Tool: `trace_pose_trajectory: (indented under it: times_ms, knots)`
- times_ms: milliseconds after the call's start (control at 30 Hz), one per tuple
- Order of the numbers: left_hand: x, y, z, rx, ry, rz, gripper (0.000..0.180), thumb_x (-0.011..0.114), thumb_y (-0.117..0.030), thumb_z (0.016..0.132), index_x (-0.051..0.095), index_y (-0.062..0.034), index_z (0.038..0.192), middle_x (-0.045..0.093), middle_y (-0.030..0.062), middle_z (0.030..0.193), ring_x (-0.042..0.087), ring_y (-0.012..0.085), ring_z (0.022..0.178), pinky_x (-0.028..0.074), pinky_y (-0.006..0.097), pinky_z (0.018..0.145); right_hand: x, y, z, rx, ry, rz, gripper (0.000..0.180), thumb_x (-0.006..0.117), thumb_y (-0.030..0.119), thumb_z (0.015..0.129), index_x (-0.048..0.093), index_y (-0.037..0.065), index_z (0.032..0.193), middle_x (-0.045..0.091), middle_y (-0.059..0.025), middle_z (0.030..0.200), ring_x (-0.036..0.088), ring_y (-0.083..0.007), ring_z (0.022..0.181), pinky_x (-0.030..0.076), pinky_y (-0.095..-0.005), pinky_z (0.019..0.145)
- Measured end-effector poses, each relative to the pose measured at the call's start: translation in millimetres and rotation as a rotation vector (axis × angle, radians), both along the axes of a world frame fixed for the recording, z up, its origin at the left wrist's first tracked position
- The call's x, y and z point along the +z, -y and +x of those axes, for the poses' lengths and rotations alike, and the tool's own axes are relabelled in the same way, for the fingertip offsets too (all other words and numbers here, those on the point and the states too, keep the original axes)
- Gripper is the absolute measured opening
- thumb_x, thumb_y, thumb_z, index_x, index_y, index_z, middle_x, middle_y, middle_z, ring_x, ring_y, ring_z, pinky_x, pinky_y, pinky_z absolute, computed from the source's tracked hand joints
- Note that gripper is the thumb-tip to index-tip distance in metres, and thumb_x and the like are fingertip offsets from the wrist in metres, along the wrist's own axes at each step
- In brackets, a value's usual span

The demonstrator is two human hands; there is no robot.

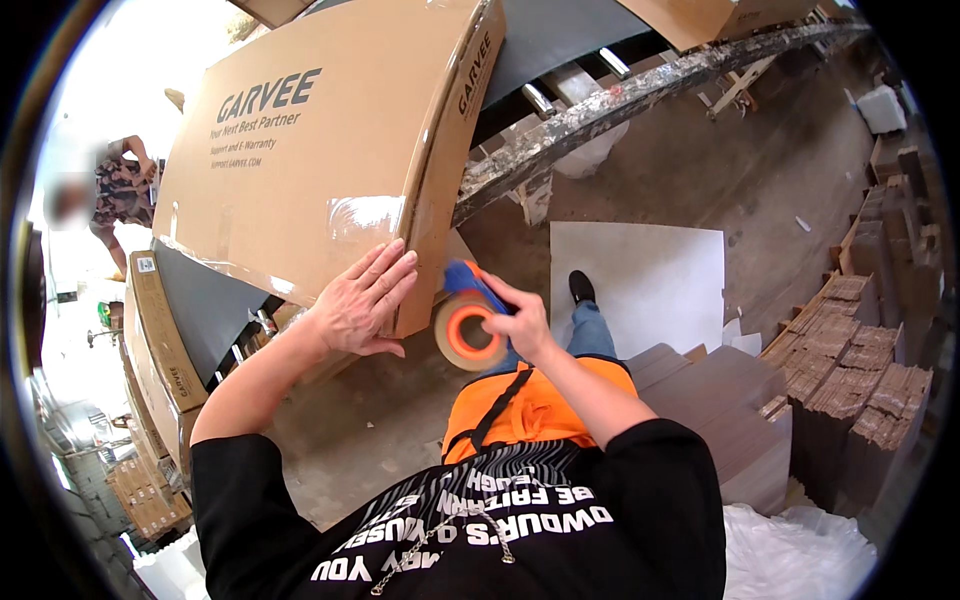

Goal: The person tapes large cardboard boxes along a conveyor belt in a factory setting. They use a handheld tape dispenser to seal the top and sides of the boxes.

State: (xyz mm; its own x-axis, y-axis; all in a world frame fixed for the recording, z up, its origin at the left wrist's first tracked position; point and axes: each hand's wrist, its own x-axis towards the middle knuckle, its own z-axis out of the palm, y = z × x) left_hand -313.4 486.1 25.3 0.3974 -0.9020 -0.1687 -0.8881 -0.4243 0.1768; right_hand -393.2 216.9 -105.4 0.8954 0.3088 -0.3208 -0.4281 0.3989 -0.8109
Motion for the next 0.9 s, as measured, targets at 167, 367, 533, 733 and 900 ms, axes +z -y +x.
trace_pose_trajectory:
  times_ms: [167, 367, 533, 733, 900]
  knots:
    - [-2.3, -4.2, -0.8, 0.006, 0.001, -0.04, 0.11, 0.056, -0.076, 0.074, 0.031, 0.0034, 0.146, 0.029, 0.0234, 0.154, 0.022, 0.043, 0.144, 0.018, 0.051, 0.119, -2.0, -55.5, -61.7, 0.079, 0.249, -0.197, 0.071, 0.073, 0.012, 0.063, 0.056, -0.005, 0.13, 0.057, -0.0223, 0.135, 0.05, -0.0237, 0.13, 0.036, -0.0306, 0.11]
    - [1.2, -7.4, -8.2, -0.001, 0.027, 0.015, 0.081, 0.064, -0.063, 0.077, 0.046, -0.0175, 0.141, 0.033, 0.0074, 0.155, 0.025, 0.0387, 0.145, 0.02, 0.051, 0.119, 28.6, -121.0, -63.0, 0.304, 0.234, -0.385, 0.058, 0.072, 0.028, 0.063, 0.066, 0.005, 0.117, 0.064, -0.0185, 0.114, 0.067, -0.0321, 0.094, 0.053, -0.037, 0.084]
    - [-0.7, -8.2, -3.9, -0.048, 0.094, 0.068, 0.061, 0.075, -0.041, 0.063, 0.063, -0.019, 0.119, 0.042, 0.0029, 0.149, 0.03, 0.0379, 0.143, 0.025, 0.053, 0.118, 34.4, -205.9, -46.3, 0.349, 0.86, -0.778, 0.058, 0.068, 0.022, 0.065, 0.063, 0.016, 0.123, 0.062, -0.0186, 0.115, 0.064, -0.0355, 0.091, 0.052, -0.0479, 0.077]
    - [-6.9, -18.1, -12.2, -0.015, 0.088, -0.025, 0.054, 0.076, -0.033, 0.059, 0.067, -0.0188, 0.11, 0.053, -0.0009, 0.138, 0.032, 0.0377, 0.141, 0.026, 0.053, 0.116, 55.4, -67.2, -7.1, 1.056, 1.295, -0.63, 0.061, 0.074, 0.024, 0.061, 0.065, 0.026, 0.121, 0.048, -0.0134, 0.141, 0.064, -0.0313, 0.093, 0.054, -0.0425, 0.075]
    - [11.4, -2.4, -6.6, 0.119, -0.109, -0.043, 0.067, 0.066, -0.064, 0.076, 0.065, -0.0157, 0.123, 0.048, -0.0001, 0.145, 0.027, 0.0385, 0.143, 0.019, 0.052, 0.119, 66.8, 95.7, 47.0, 0.472, 0.986, -0.907, 0.059, 0.078, 0.021, 0.055, 0.067, 0.018, 0.113, 0.058, -0.0121, 0.127, 0.067, -0.03, 0.093, 0.056, -0.0401, 0.076]
